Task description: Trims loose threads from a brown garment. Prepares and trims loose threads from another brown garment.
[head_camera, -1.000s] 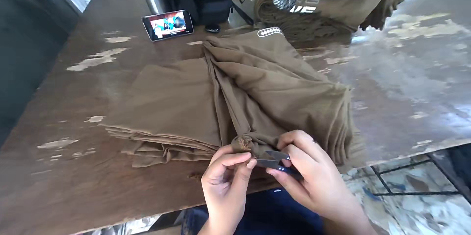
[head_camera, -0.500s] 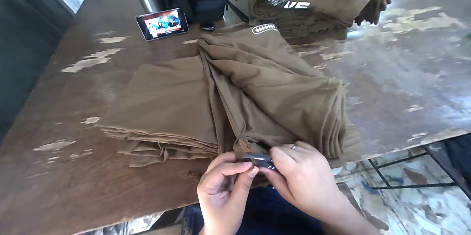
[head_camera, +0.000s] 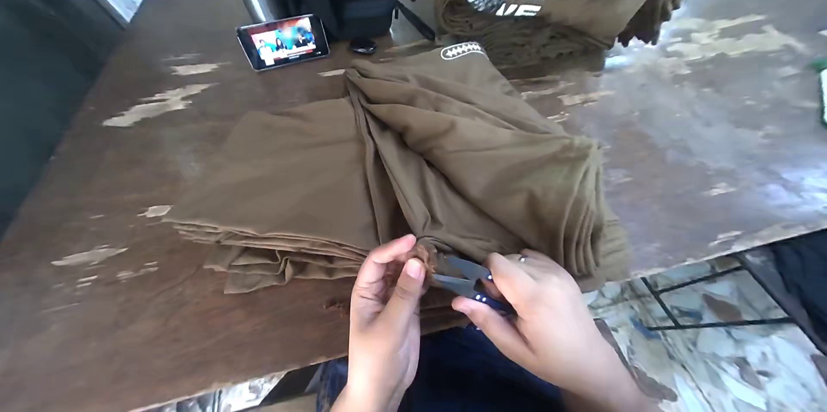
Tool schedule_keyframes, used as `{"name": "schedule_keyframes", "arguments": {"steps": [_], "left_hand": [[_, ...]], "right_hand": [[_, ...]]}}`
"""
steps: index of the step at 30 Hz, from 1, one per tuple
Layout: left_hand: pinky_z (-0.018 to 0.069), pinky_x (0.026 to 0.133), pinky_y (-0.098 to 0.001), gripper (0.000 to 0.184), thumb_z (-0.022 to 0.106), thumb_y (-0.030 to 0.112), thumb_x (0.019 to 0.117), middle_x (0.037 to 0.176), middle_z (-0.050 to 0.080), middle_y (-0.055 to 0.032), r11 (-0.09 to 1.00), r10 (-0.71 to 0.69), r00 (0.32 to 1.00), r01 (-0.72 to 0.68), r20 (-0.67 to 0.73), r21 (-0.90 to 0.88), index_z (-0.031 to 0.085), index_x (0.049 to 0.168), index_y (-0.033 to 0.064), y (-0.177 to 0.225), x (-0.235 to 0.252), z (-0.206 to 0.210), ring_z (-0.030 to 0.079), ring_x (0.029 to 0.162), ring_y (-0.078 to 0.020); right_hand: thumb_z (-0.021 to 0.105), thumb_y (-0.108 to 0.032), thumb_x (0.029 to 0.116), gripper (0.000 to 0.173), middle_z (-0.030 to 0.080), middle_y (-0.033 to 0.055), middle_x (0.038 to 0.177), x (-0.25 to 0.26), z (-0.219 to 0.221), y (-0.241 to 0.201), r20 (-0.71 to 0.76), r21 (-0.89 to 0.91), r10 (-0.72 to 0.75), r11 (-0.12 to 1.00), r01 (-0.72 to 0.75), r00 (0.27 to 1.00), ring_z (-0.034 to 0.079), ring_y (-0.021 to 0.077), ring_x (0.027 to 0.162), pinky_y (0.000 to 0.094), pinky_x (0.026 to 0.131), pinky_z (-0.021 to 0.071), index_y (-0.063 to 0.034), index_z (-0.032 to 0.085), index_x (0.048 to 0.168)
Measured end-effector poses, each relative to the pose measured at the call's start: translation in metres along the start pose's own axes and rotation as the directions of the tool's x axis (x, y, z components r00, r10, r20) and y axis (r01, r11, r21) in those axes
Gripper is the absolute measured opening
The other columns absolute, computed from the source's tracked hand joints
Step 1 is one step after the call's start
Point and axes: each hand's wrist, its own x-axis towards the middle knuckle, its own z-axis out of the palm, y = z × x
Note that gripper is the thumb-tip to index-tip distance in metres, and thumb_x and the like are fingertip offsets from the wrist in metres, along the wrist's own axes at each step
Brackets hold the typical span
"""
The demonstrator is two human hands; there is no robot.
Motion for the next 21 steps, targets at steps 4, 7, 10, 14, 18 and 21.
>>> {"name": "schedule_keyframes", "arguments": {"steps": [4, 7, 10, 14, 18, 21], "left_hand": [[0.0601, 0.087, -0.0308, 0.014, 0.069, 0.009, 0.0958, 0.102, 0.073, -0.0058, 0.995, -0.003, 0.999, 0.006, 0.036, -0.095, 0.073, 0.109, 0.0090, -0.0047, -0.0015, 0.0006, 0.071, 0.093, -0.0116], [0.0597, 0.087, -0.0293, 0.015, 0.070, 0.007, 0.0952, 0.102, 0.073, -0.0057, 0.996, 0.015, 0.999, -0.011, 0.045, -0.091, 0.071, 0.110, 0.0092, -0.0079, -0.0023, 0.0007, 0.071, 0.094, -0.0110], [0.0593, 0.088, -0.0287, 0.015, 0.069, 0.007, 0.0951, 0.102, 0.073, -0.0050, 0.996, 0.020, 0.998, -0.015, 0.053, -0.086, 0.070, 0.109, 0.0096, -0.0091, -0.0029, 0.0017, 0.071, 0.094, -0.0101], [0.0591, 0.088, -0.0287, 0.014, 0.068, 0.006, 0.0958, 0.102, 0.073, -0.0052, 0.998, 0.035, 0.998, -0.032, 0.048, -0.058, 0.069, 0.110, 0.0093, -0.0099, -0.0034, 0.0017, 0.071, 0.094, -0.0100], [0.0592, 0.088, -0.0294, 0.014, 0.068, 0.006, 0.0958, 0.102, 0.073, -0.0055, 0.998, 0.042, 0.998, -0.039, 0.047, -0.048, 0.069, 0.110, 0.0091, -0.0096, -0.0032, 0.0016, 0.071, 0.095, -0.0108], [0.0595, 0.088, -0.0298, 0.013, 0.068, 0.005, 0.0961, 0.101, 0.073, -0.0058, 0.998, 0.041, 0.999, -0.039, 0.036, -0.045, 0.069, 0.109, 0.0086, -0.0091, -0.0033, 0.0017, 0.071, 0.094, -0.0111]], "right_hand": [[0.039, -0.054, 0.1071, 0.054, 0.045, -0.0005, 0.057, 0.0027, 0.0015, -0.0032, 0.003, -0.039, -0.004, 0.999, 0.004, 1.000, 0.046, 0.0143, 0.052, 0.0313, 0.053, 0.0351, -0.0113, 0.055, 0.079], [0.036, -0.054, 0.1079, 0.055, 0.044, -0.0007, 0.056, 0.0046, 0.0006, -0.0038, 0.012, -0.041, -0.005, 0.999, 0.006, 1.000, 0.045, 0.0142, 0.051, 0.0310, 0.052, 0.0346, -0.0115, 0.054, 0.078], [0.034, -0.053, 0.1086, 0.056, 0.044, -0.0002, 0.056, 0.0062, 0.0003, -0.0039, 0.022, -0.046, -0.015, 0.999, 0.016, 1.000, 0.047, 0.0150, 0.051, 0.0318, 0.051, 0.0353, -0.0113, 0.056, 0.078], [0.034, -0.053, 0.1086, 0.056, 0.044, -0.0005, 0.055, 0.0070, 0.0002, -0.0040, 0.026, -0.057, -0.019, 0.998, 0.021, 0.999, 0.047, 0.0152, 0.050, 0.0320, 0.051, 0.0349, -0.0114, 0.056, 0.078], [0.033, -0.052, 0.1089, 0.056, 0.044, -0.0001, 0.054, 0.0075, 0.0009, -0.0037, 0.023, -0.073, -0.020, 0.997, 0.022, 1.000, 0.047, 0.0159, 0.049, 0.0323, 0.050, 0.0353, -0.0112, 0.056, 0.078], [0.033, -0.053, 0.1089, 0.057, 0.044, 0.0001, 0.054, 0.0076, 0.0021, -0.0039, 0.020, -0.086, -0.019, 0.996, 0.020, 1.000, 0.047, 0.0162, 0.048, 0.0324, 0.050, 0.0344, -0.0115, 0.056, 0.077]]}}
